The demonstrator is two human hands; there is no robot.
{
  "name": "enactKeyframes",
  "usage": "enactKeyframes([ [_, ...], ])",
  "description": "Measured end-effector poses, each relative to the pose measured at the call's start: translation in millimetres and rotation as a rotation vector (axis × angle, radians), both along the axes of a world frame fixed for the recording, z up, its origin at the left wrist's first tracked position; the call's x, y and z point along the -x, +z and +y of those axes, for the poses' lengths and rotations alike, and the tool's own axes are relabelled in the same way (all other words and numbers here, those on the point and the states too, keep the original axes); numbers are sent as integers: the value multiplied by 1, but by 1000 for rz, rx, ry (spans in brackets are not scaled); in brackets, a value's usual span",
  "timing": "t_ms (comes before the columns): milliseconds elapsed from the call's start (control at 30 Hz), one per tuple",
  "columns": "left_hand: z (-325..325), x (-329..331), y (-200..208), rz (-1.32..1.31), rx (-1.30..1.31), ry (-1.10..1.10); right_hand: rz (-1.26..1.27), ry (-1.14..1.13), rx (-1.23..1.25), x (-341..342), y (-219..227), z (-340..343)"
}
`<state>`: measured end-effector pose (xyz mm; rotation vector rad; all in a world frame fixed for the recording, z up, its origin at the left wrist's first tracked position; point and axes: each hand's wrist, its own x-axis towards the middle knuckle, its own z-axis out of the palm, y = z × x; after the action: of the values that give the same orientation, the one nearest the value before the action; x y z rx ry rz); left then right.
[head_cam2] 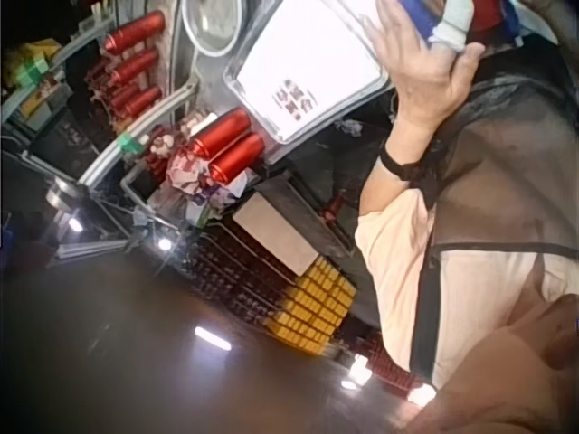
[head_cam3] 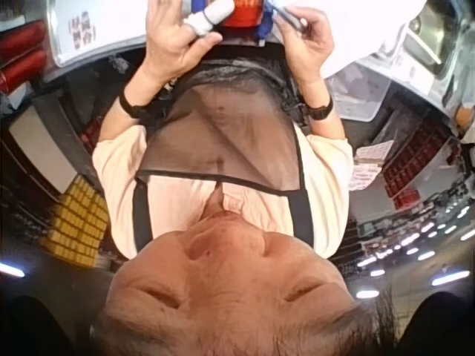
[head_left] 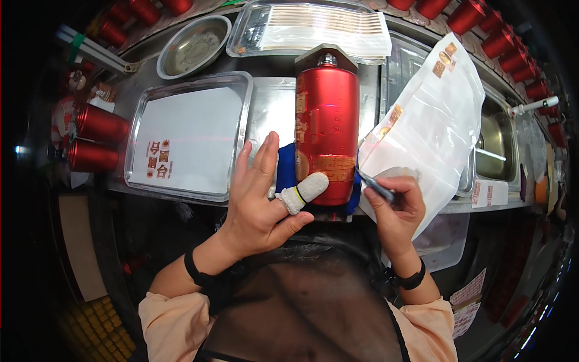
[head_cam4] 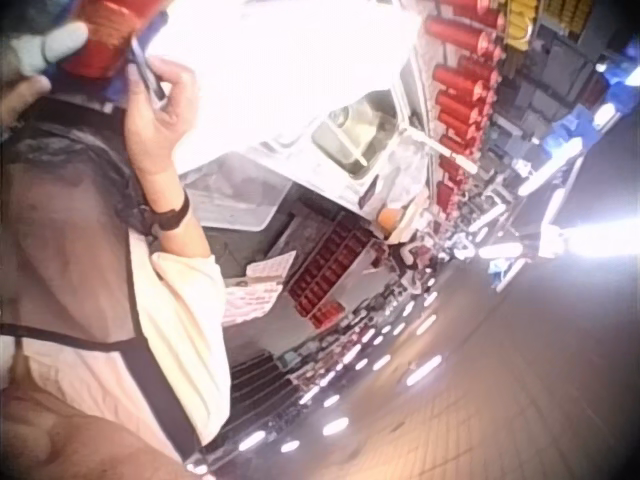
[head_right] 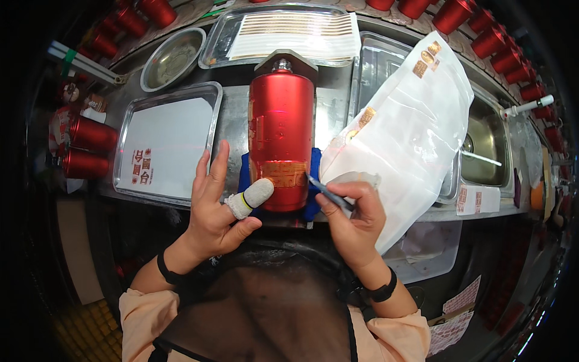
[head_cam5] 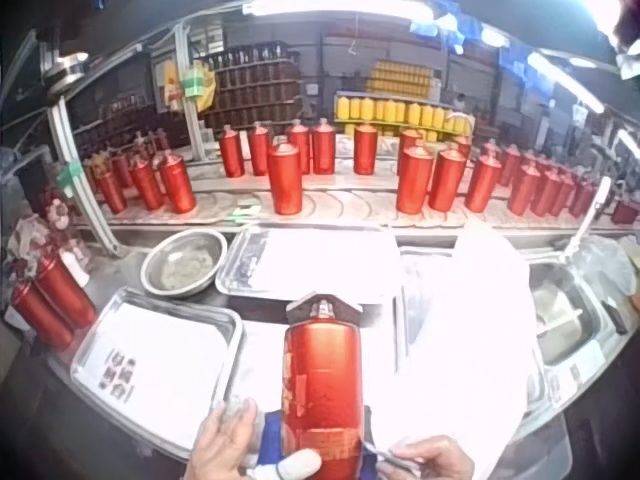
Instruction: Applying and smoothing labels onto red liquor bottles using a hand tool.
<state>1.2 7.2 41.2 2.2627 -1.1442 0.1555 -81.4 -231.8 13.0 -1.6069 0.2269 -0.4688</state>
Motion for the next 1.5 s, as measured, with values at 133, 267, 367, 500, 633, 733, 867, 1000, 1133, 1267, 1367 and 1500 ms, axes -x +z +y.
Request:
enactKeyframes([
  [133, -12, -3, 18, -37, -70, -30, 20, 20, -6, 4, -6, 2],
  [267, -24, -5, 25, -112, -151, -26, 0, 19, -84, -1, 0, 1],
  [367, -34, -7, 28, -159, -122, -22, -30, 0, -46, 2, 1, -2],
  [500, -43, -11, 30, -187, -142, -37, 13, -14, -126, 3, 5, -1],
  [633, -41, -14, 23, -180, -157, 49, -13, -18, -140, -3, 14, 3],
  [733, -28, -11, 16, -177, -165, 117, -44, 33, -141, -13, 23, 12],
  [867, -21, -5, 7, -125, -132, 157, -44, 87, 102, -32, 16, 5],
  [1000, -17, 1, 1, -69, -129, 157, 86, 42, -33, -42, 0, -8],
  [1133, -8, 3, -8, -20, -54, 182, 2, -13, -156, -35, 0, 3],
  [1267, -13, 6, -4, 47, -28, 111, -149, -17, 212, -9, -7, 5],
  [1367, -20, 6, -11, 83, 62, 50, -196, 87, 275, -4, 3, -3],
  [1500, -26, 6, -14, 101, 132, 88, -154, 132, 129, -22, 9, -8],
])
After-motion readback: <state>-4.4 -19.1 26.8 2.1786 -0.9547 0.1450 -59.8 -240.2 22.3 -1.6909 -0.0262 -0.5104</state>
